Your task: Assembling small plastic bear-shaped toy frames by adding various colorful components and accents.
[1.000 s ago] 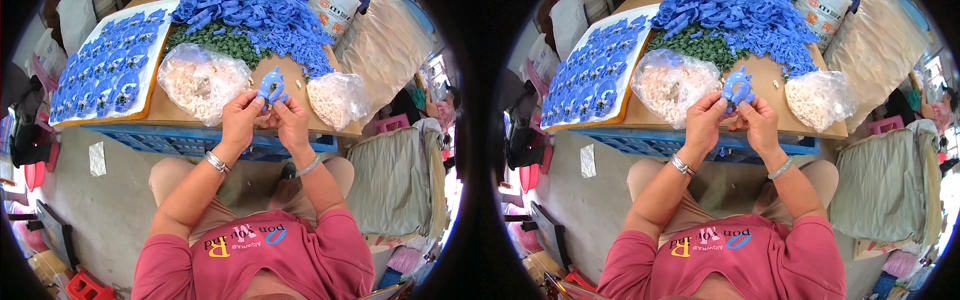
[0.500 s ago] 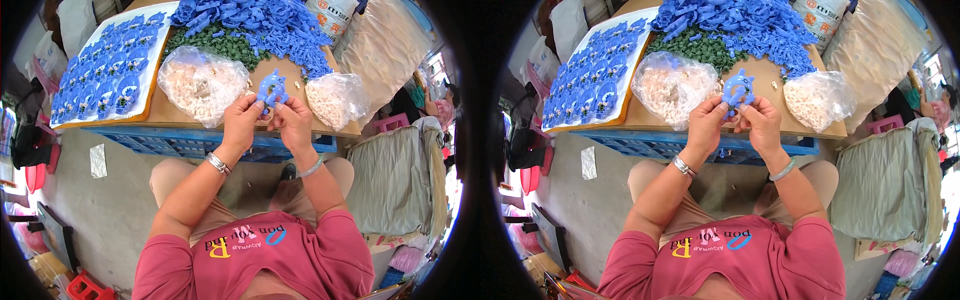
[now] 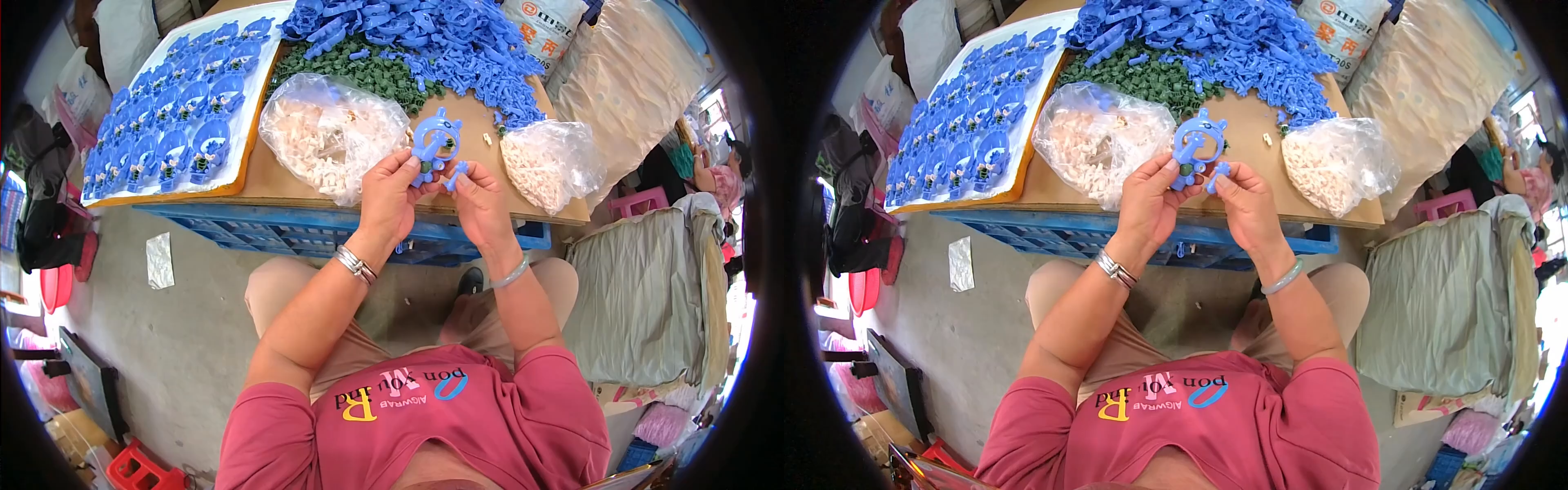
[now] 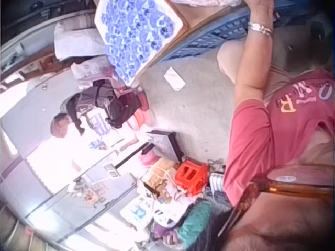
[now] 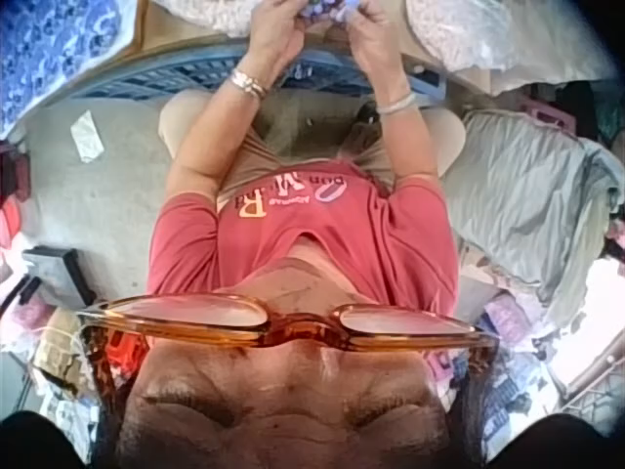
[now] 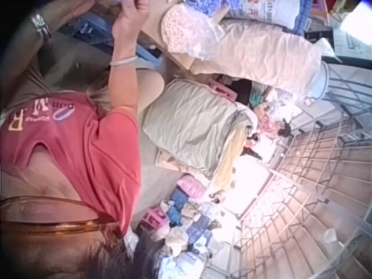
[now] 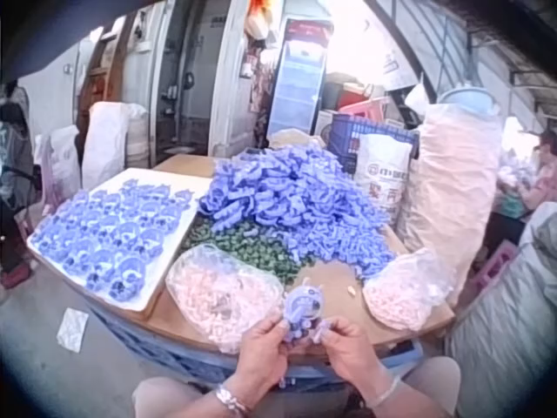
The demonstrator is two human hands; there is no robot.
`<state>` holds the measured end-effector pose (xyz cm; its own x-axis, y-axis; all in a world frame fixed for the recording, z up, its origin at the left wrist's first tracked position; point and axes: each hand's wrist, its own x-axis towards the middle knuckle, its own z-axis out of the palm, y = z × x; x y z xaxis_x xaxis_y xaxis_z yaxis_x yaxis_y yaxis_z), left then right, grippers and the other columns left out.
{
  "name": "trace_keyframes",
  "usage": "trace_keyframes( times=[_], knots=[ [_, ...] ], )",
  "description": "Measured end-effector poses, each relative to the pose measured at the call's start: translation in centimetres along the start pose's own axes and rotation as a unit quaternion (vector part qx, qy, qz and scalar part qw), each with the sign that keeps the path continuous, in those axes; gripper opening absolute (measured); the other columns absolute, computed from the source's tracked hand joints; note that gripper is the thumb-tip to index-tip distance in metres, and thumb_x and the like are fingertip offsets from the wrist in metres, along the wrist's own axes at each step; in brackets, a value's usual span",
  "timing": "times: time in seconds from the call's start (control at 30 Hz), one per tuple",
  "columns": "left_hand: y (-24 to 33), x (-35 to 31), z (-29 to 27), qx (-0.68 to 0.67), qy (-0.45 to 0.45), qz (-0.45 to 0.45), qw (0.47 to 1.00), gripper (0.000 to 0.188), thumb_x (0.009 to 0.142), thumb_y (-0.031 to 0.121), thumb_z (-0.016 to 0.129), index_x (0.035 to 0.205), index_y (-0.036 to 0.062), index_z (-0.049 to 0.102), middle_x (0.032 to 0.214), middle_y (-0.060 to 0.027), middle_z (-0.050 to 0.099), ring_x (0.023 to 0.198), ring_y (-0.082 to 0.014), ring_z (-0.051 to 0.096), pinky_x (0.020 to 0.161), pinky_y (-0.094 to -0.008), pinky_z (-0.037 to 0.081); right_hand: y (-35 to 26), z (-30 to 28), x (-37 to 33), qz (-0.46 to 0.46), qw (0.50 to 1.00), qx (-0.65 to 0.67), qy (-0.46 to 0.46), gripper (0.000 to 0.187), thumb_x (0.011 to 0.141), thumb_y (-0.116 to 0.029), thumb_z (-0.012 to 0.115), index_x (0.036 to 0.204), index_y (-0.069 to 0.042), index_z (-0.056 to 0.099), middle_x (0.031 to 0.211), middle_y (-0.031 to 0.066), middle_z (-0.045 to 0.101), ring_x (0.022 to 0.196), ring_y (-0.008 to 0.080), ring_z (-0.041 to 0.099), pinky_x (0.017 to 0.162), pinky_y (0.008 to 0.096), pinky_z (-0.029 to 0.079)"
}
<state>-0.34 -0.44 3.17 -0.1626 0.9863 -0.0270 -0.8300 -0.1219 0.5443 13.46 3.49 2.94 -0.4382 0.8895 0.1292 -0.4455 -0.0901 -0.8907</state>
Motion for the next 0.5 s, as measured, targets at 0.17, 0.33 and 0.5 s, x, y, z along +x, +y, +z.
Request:
trace_keyframes(
  times=[0.17,0.33,0.5],
  knots=[
    [0.02,0.05,-0.09,0.008,0.014,-0.018,1.0,0.017,0.084,0.003,0.049,0.098,-0.0047,0.054,0.086,-0.0091,0.059,0.072,-0.0161,0.059,0.06,-0.029,0.054,-0.12,-0.39,0.15,0.012,0.998,0.054,-0.005,0.009,0.083,-0.007,0.054,0.091,-0.003,0.056,0.088,0.0038,0.06,0.08,0.0104,0.054,0.074,0.025,0.04],
    [0.13,-0.03,0.15,0.012,0.018,-0.024,0.999,0.014,0.083,0.002,0.05,0.094,-0.0055,0.055,0.086,-0.0096,0.058,0.073,-0.0174,0.06,0.061,-0.0297,0.055,0.03,-0.68,0.33,0.013,0.997,0.077,-0.013,0.011,0.083,-0.008,0.054,0.092,-0.003,0.056,0.089,0.0038,0.061,0.081,0.0105,0.054,0.074,0.0257,0.04],
    [0.2,-0.13,0.32,0.003,0.024,-0.036,0.999,0.014,0.083,0.001,0.05,0.094,-0.006,0.055,0.087,-0.01,0.058,0.075,-0.0187,0.06,0.062,-0.0302,0.055,-0.13,-0.49,0.35,0.018,0.997,0.076,-0.021,0.012,0.083,-0.01,0.054,0.093,-0.003,0.056,0.089,0.0041,0.061,0.081,0.012,0.055,0.075,0.0267,0.04]
  ],
)
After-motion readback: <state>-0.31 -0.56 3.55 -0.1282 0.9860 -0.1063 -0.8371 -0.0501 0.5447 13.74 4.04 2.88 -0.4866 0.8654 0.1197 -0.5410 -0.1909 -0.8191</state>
